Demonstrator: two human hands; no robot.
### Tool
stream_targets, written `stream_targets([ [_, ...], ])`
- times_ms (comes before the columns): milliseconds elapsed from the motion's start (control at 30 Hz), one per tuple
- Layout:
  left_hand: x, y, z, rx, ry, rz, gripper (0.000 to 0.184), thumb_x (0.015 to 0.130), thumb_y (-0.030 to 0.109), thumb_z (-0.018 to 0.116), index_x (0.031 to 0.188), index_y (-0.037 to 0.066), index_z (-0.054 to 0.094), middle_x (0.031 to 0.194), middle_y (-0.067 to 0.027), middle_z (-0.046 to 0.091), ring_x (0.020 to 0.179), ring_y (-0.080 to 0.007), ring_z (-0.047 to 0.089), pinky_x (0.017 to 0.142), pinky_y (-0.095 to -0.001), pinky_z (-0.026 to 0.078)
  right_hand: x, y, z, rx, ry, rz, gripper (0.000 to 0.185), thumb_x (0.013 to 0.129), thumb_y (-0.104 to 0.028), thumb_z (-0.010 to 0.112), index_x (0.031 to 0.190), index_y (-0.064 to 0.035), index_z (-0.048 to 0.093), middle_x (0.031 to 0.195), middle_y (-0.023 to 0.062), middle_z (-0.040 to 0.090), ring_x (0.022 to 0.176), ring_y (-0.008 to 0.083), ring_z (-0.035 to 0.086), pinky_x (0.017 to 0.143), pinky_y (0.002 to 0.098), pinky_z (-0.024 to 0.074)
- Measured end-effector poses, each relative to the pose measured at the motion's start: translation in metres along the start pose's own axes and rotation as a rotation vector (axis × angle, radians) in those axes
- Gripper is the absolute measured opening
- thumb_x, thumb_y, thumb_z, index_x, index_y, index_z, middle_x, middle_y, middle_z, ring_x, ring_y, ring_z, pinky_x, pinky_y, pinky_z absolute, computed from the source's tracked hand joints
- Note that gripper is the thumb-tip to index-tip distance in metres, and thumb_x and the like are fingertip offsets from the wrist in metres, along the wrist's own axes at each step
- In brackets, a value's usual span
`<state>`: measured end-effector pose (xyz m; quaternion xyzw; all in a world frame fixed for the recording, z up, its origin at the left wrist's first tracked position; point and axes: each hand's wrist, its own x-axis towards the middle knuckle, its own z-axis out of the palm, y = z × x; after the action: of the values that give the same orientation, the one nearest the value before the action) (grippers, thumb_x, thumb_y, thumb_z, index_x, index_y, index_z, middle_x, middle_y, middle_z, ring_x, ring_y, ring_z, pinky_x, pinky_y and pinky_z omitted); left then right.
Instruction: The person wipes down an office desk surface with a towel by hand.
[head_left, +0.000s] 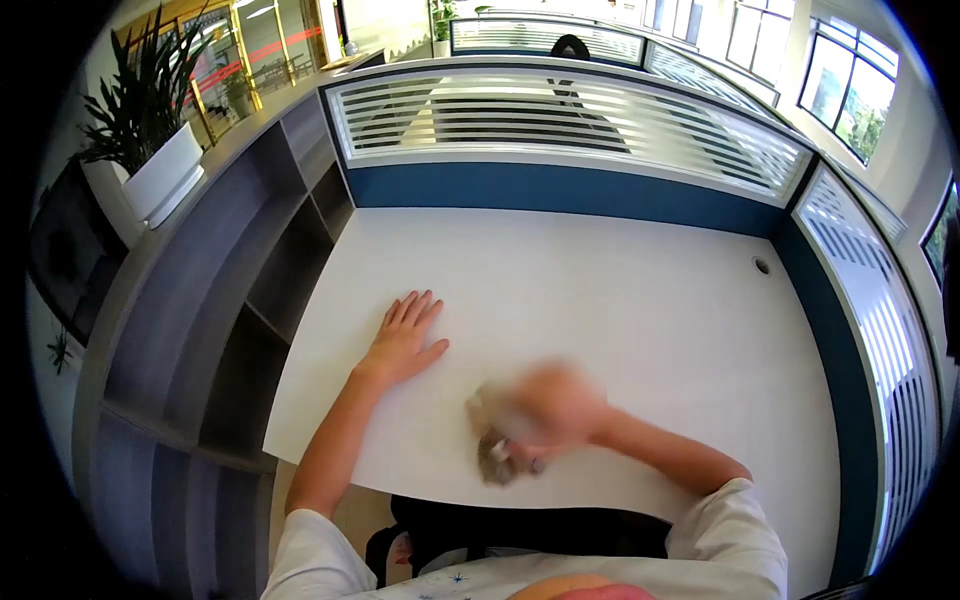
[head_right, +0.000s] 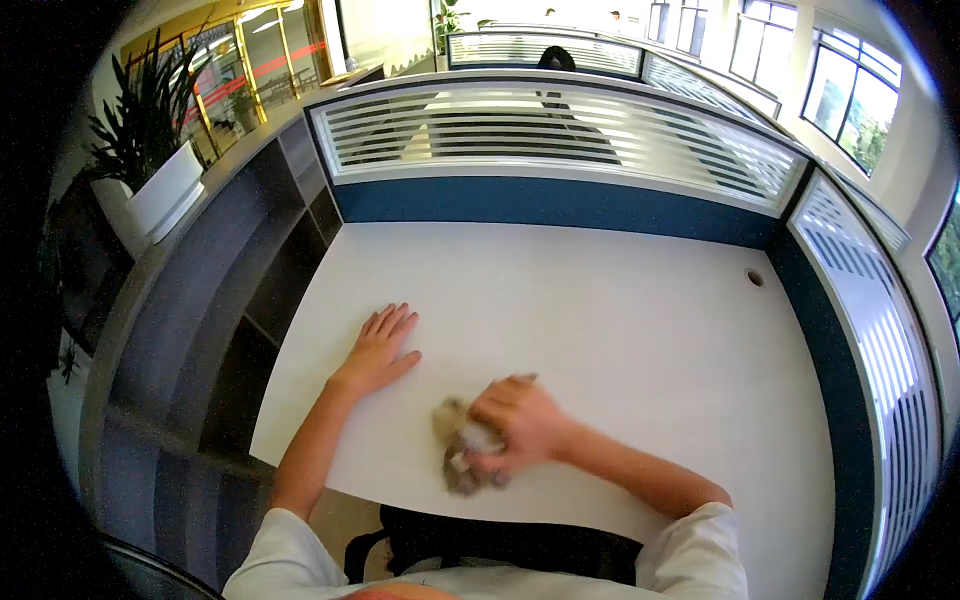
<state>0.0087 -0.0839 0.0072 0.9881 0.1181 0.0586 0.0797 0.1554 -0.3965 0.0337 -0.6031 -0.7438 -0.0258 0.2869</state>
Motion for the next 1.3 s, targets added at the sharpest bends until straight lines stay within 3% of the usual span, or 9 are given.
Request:
stream_targets([
  [67,0.000,-0.001,-0.001,0.020,-0.027,-0.016,0.076,0.108,0.047,0.059,0.169,0.007,0.037,0.179,-0.0171,0.028,0.167,-0.0372,0.021,0.137,-0.0518,0.014,0.002,-0.029,0.009,-0.024,-0.044,-0.092,0.068,0.085,-0.064,0.079,0.114,-0.0037,0.068,0.101,0.0133,0.068,0.104,0.0317,0.067,0.095,0.0442,0.0520],
  [133,0.000,-0.002,-0.002,0.012,-0.026,-0.003,0.076,0.108,0.047,0.059,0.169,0.008,0.037,0.179,-0.0165,0.028,0.167,-0.0368,0.020,0.137,-0.0515,0.014,0.003,-0.027,0.008,0.013,-0.044,-0.101,0.066,0.084,-0.064,0.081,0.111,-0.0055,0.067,0.098,0.0129,0.067,0.097,0.0319,0.067,0.090,0.0447,0.0528],
  [400,-0.003,0.002,-0.002,0.012,-0.015,-0.009,0.076,0.108,0.047,0.059,0.169,0.007,0.036,0.179,-0.0165,0.028,0.168,-0.0363,0.019,0.137,-0.0511,0.014,-0.010,0.071,-0.013,-0.308,0.221,0.270,0.057,0.087,-0.060,0.080,0.102,-0.0066,0.069,0.088,0.0110,0.066,0.083,0.0312,0.065,0.078,0.0446,0.0515],
  [500,0.002,0.003,-0.006,-0.002,-0.034,-0.018,0.076,0.108,0.047,0.059,0.169,0.007,0.037,0.179,-0.0167,0.029,0.167,-0.0365,0.020,0.137,-0.0514,0.014,-0.004,0.028,-0.015,-0.130,0.083,0.206,0.049,0.081,-0.051,0.084,0.096,-0.0075,0.067,0.087,0.0123,0.066,0.082,0.0327,0.064,0.075,0.0445,0.0506],
  [633,-0.001,0.000,-0.001,-0.008,-0.021,-0.009,0.075,0.108,0.048,0.059,0.168,0.007,0.039,0.178,-0.0169,0.030,0.167,-0.0370,0.021,0.137,-0.0523,0.014,0.001,-0.038,0.013,0.014,0.053,-0.165,0.052,0.091,-0.057,0.078,0.094,-0.0071,0.065,0.088,0.0104,0.062,0.090,0.0290,0.064,0.084,0.0407,0.0513],
  [733,0.000,-0.005,-0.001,-0.017,-0.018,0.000,0.075,0.108,0.049,0.058,0.168,0.007,0.039,0.178,-0.0167,0.030,0.167,-0.0372,0.020,0.137,-0.0524,0.013,-0.002,-0.043,0.020,0.009,0.078,-0.145,0.053,0.091,-0.060,0.078,0.094,-0.0078,0.066,0.089,0.0096,0.063,0.089,0.0278,0.064,0.083,0.0396,0.0515],
  [967,-0.002,-0.002,0.002,0.016,0.018,0.019,0.074,0.108,0.043,0.061,0.169,0.008,0.038,0.178,-0.0166,0.031,0.167,-0.0366,0.021,0.137,-0.0523,0.014,-0.004,0.045,-0.005,-0.229,0.157,0.341,0.051,0.092,-0.055,0.075,0.105,-0.0059,0.072,0.094,0.0100,0.070,0.089,0.0297,0.066,0.085,0.0442,0.0517],
  [1100,0.001,0.001,-0.003,-0.002,-0.036,-0.025,0.076,0.108,0.049,0.058,0.169,0.008,0.037,0.179,-0.0158,0.028,0.168,-0.0356,0.018,0.138,-0.0519,0.013,-0.005,0.023,0.004,-0.417,0.191,0.153,0.060,0.100,-0.060,0.065,0.109,-0.0003,0.068,0.101,0.0169,0.069,0.094,0.0326,0.066,0.095,0.0469,0.0498],
  [1300,0.001,-0.002,-0.003,-0.001,-0.037,-0.017,0.076,0.108,0.049,0.058,0.170,0.009,0.037,0.179,-0.0159,0.028,0.168,-0.0358,0.019,0.137,-0.0520,0.013,-0.005,-0.061,0.018,-0.238,0.023,0.000,0.061,0.105,-0.063,0.059,0.097,-0.0023,0.064,0.090,0.0148,0.066,0.090,0.0303,0.066,0.085,0.0423,0.0528],
])
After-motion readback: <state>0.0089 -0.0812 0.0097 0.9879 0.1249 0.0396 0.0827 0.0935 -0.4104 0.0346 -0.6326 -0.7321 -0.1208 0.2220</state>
